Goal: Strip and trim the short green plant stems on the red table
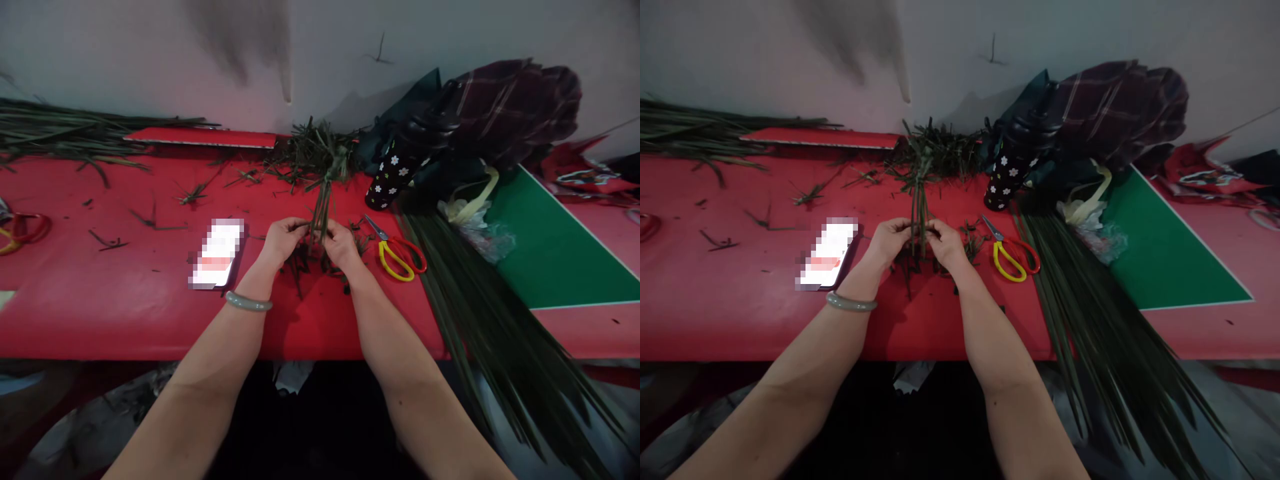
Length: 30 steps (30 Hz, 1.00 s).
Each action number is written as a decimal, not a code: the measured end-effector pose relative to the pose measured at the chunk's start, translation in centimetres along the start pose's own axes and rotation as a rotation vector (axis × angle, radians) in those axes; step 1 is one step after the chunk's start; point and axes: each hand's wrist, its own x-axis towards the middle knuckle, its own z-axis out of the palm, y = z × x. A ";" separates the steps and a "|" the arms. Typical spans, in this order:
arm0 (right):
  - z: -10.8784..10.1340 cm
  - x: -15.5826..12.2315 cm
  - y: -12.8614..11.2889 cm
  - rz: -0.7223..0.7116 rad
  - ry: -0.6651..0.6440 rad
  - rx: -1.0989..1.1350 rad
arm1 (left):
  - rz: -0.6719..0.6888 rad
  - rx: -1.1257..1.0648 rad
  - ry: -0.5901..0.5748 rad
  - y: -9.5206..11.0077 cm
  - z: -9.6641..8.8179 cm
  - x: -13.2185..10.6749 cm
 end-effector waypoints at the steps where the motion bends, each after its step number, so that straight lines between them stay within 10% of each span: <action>1: 0.0 0.0 0.1 0.019 -0.002 -0.017 | 0.020 -0.014 -0.006 0.0 0.1 0.0; 30: -0.1 0.0 1.4 0.177 -0.127 0.074 | 0.111 0.120 0.011 0.2 1.0 -1.0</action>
